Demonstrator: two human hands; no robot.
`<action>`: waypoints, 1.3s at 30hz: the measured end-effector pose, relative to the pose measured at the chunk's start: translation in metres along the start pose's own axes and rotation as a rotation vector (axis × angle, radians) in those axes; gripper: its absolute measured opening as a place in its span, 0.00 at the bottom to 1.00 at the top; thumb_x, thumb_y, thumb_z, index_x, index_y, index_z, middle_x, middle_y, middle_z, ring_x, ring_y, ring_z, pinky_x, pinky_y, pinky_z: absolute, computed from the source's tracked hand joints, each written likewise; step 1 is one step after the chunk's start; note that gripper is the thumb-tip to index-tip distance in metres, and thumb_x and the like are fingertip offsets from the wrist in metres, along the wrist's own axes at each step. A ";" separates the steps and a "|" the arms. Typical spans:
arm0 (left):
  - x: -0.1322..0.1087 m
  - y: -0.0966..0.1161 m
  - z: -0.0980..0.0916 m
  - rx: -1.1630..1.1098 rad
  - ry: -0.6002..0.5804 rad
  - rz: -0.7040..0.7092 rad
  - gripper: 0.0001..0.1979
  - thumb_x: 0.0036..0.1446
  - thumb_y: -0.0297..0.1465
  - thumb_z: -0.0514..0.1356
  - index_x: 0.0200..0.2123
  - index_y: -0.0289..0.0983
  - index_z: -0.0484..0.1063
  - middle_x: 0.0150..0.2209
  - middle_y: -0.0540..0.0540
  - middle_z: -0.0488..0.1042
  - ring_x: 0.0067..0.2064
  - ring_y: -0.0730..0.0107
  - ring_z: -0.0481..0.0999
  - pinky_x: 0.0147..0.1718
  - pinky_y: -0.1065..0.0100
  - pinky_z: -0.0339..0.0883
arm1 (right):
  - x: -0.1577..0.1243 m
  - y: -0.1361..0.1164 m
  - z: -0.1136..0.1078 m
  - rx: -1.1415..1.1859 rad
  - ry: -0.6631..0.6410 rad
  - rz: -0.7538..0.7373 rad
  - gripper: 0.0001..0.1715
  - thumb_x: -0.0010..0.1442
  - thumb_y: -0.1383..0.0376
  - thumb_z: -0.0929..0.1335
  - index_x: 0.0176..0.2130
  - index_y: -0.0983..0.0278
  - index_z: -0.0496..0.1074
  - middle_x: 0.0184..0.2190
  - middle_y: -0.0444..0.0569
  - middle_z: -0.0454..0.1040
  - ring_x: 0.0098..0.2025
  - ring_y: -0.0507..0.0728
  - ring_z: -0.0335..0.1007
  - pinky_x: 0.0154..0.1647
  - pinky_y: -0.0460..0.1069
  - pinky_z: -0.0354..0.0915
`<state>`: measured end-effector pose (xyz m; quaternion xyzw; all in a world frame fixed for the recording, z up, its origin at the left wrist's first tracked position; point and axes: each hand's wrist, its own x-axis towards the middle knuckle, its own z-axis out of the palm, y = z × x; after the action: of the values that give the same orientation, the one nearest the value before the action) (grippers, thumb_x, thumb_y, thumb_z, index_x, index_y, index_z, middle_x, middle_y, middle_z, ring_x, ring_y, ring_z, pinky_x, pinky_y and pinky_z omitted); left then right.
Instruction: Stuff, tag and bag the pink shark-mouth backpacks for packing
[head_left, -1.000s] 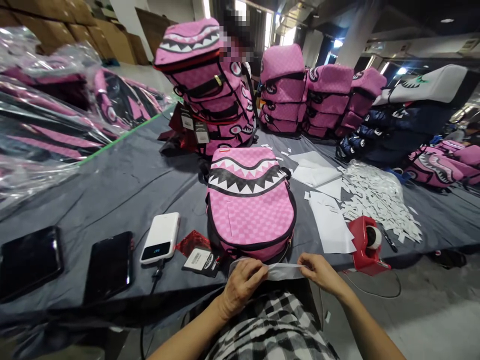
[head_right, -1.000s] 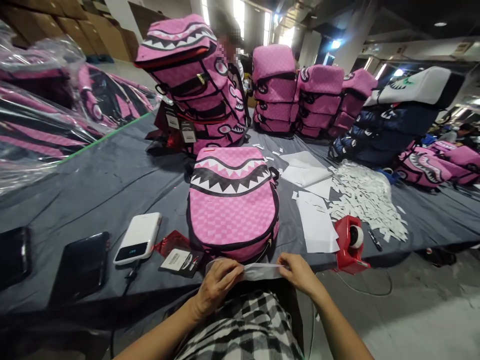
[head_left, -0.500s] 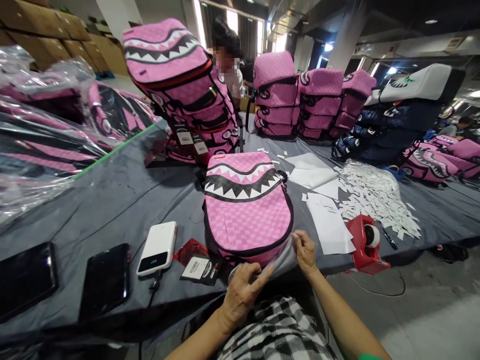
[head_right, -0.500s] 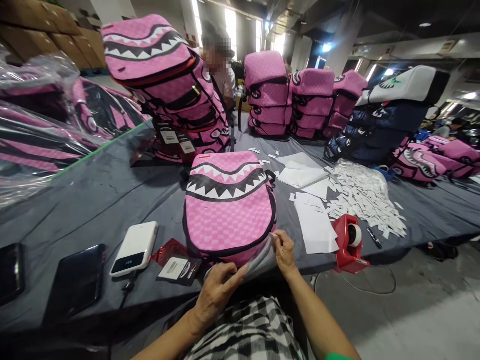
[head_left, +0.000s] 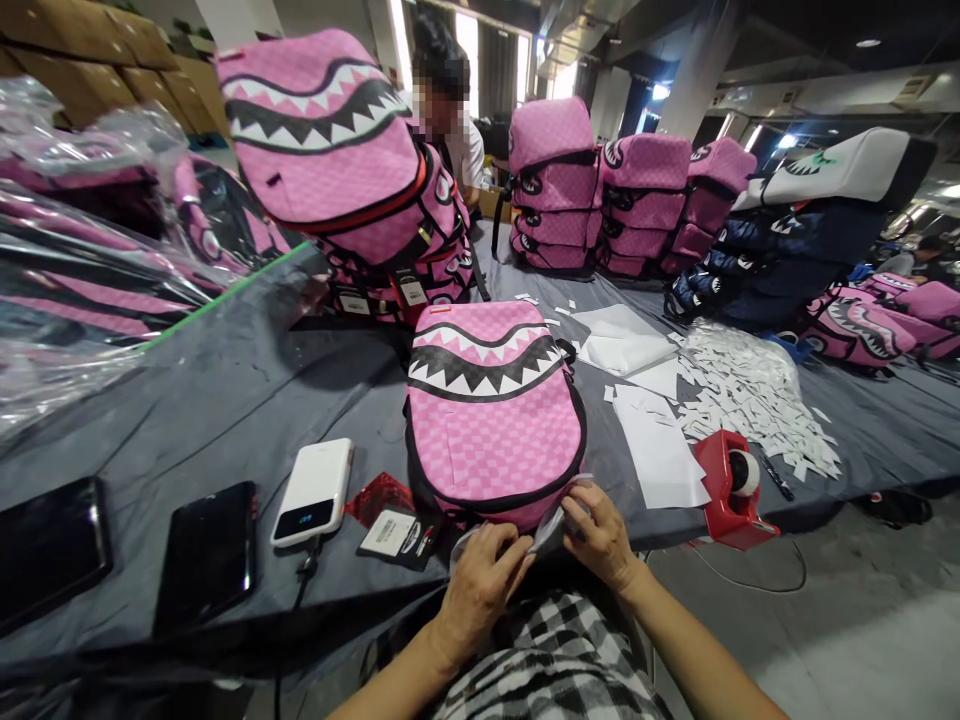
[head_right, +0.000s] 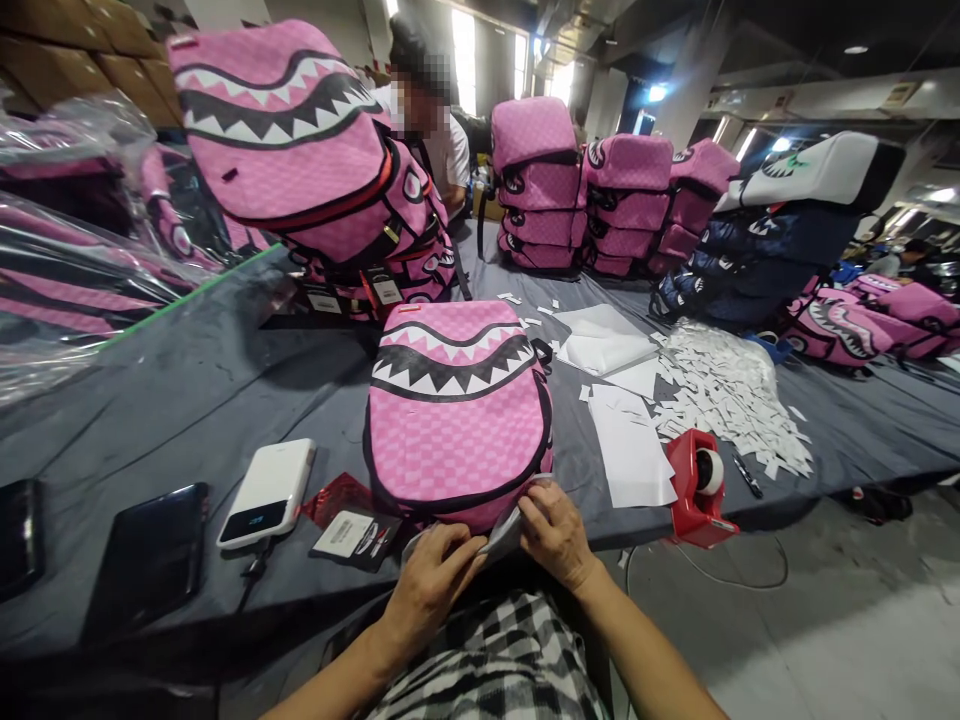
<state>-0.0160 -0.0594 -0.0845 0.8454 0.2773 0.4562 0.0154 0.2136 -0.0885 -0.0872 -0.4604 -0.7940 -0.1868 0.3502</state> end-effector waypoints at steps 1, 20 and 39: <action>-0.002 -0.001 0.001 -0.009 0.043 0.011 0.07 0.66 0.26 0.55 0.43 0.35 0.73 0.36 0.45 0.71 0.36 0.70 0.73 0.36 0.70 0.69 | 0.004 0.003 0.002 -0.017 0.007 -0.038 0.21 0.57 0.73 0.66 0.51 0.66 0.71 0.45 0.57 0.75 0.53 0.61 0.71 0.54 0.57 0.72; -0.037 0.007 0.011 0.141 0.193 -0.032 0.08 0.59 0.23 0.62 0.41 0.38 0.74 0.36 0.46 0.69 0.44 0.64 0.71 0.47 0.58 0.75 | 0.017 0.029 -0.014 0.171 -0.180 -0.406 0.12 0.66 0.73 0.63 0.31 0.61 0.69 0.31 0.48 0.75 0.34 0.54 0.71 0.39 0.50 0.71; 0.081 -0.031 -0.098 -0.112 -0.520 0.160 0.08 0.64 0.22 0.55 0.44 0.38 0.67 0.39 0.48 0.72 0.39 0.70 0.73 0.37 0.71 0.68 | 0.146 0.032 -0.077 0.435 -0.705 -0.338 0.13 0.52 0.71 0.71 0.38 0.62 0.67 0.31 0.44 0.73 0.33 0.53 0.67 0.36 0.47 0.58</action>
<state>-0.0711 -0.0161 0.0260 0.9511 0.1708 0.2383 0.0968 0.2227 -0.0320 0.0711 -0.2756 -0.9497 0.0983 0.1114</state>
